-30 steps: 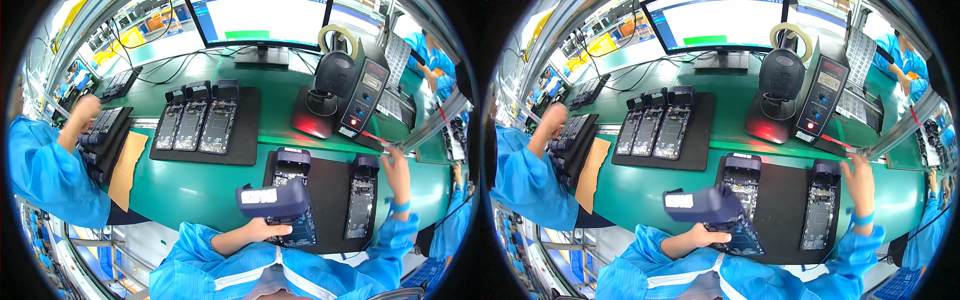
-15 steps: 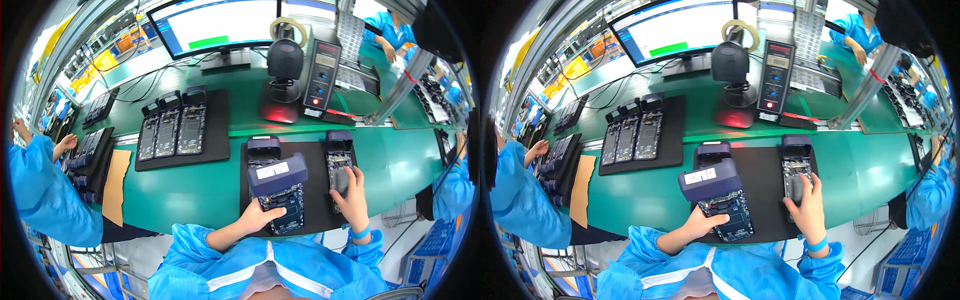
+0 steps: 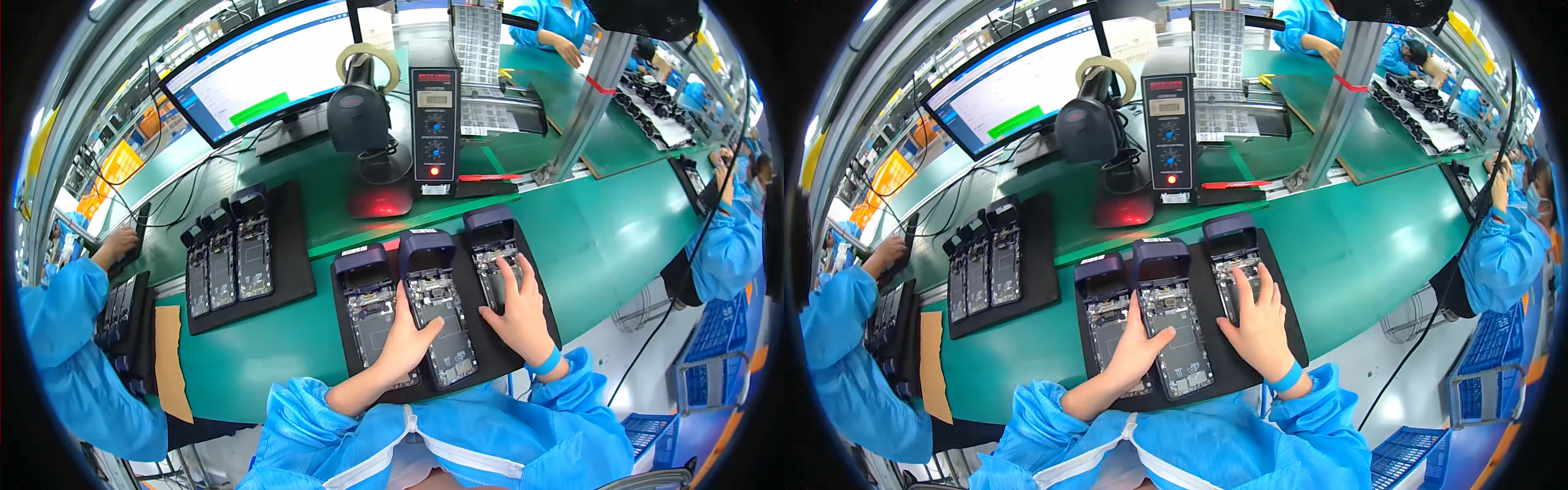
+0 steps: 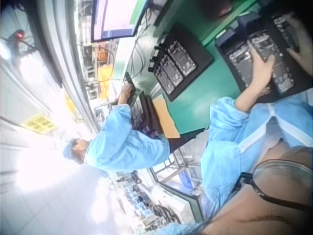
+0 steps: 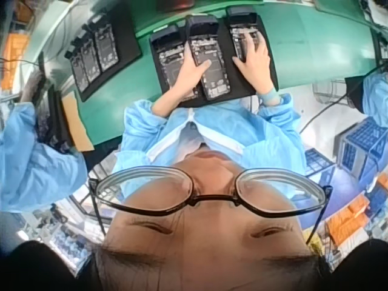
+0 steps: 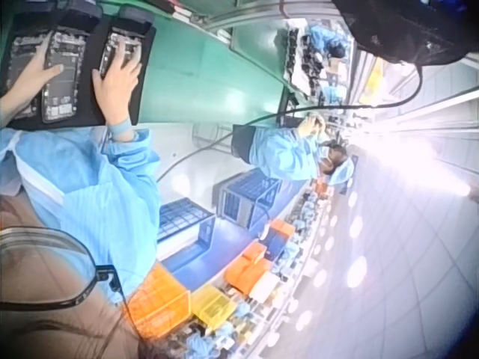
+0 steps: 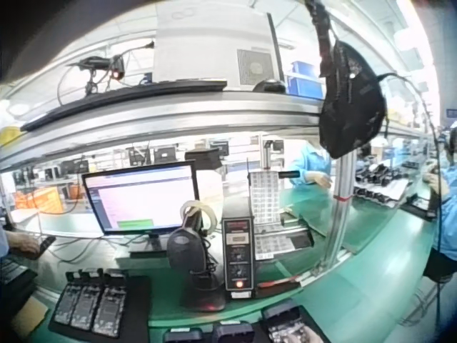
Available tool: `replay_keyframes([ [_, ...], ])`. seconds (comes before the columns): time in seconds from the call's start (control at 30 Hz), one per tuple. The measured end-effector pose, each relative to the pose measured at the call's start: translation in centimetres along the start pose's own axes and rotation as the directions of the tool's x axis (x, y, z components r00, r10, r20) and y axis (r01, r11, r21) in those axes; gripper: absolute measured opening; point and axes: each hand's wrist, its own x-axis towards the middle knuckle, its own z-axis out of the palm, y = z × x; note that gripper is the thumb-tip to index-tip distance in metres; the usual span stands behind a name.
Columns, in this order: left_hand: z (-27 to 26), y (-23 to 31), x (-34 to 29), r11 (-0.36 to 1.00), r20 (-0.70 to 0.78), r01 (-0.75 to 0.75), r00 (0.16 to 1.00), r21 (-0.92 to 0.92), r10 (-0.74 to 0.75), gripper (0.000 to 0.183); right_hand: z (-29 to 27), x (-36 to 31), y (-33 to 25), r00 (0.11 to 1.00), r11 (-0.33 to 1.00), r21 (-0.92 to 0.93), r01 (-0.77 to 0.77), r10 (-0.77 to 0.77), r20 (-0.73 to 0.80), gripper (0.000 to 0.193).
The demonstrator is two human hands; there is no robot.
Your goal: The person picks up electronic devices from a tray, scans them with a handheld scanner, and applies a label from a label printer to each device. The person then places the labeled devices into a black foam tray. This process is repeated for multiple units.
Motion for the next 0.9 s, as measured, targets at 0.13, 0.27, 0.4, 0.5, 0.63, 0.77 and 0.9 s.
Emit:
replay_keyframes([
  [0.13, -0.3, 0.6, -0.5, 0.984, 0.105, 0.066, 0.993, -0.165, -0.049, 0.092, 0.1, 0.1, 0.3, 0.997, 1.0, 0.024, 0.006, -0.004, -0.078, 0.075],
  [0.27, -0.4, 1.8, -2.0, 0.986, 0.203, -0.035, 0.977, -0.16, 0.068, 0.096, -1.0, 0.7, 1.1, 0.993, 0.943, 0.331, 0.02, 0.018, -0.112, 0.07],
  [0.4, -0.8, 1.1, -2.3, 0.893, 0.257, -0.238, 0.955, 0.382, 0.145, 0.096, -4.3, 1.6, -2.8, 0.955, 0.899, 0.336, 0.28, -0.226, -0.193, 0.071],
  [0.5, -0.9, 2.3, -1.9, 0.939, 0.182, -0.341, 0.926, 0.037, 0.329, 0.098, -5.1, 1.9, -5.5, 0.881, 0.823, 0.317, 0.472, -0.423, -0.213, 0.067],
  [0.63, -0.8, 5.8, -3.7, 0.797, 0.063, 0.034, 0.998, -0.603, 0.005, 0.051, -5.0, 4.6, -8.0, 0.698, 0.588, 0.423, 0.69, -0.696, -0.17, 0.063],
  [0.77, -3.9, 3.4, -4.5, 0.721, -0.048, 0.072, 0.988, -0.689, -0.144, 0.035, -1.6, 14.9, -2.2, 0.853, 0.839, 0.501, 0.21, 0.094, -0.514, 0.034],
  [0.9, -6.4, 2.4, -6.2, 0.646, -0.097, 0.044, 0.979, -0.762, -0.181, 0.038, 1.3, 21.3, 3.1, 0.85, 0.667, 0.742, 0.066, 0.352, -0.391, 0.041],
])
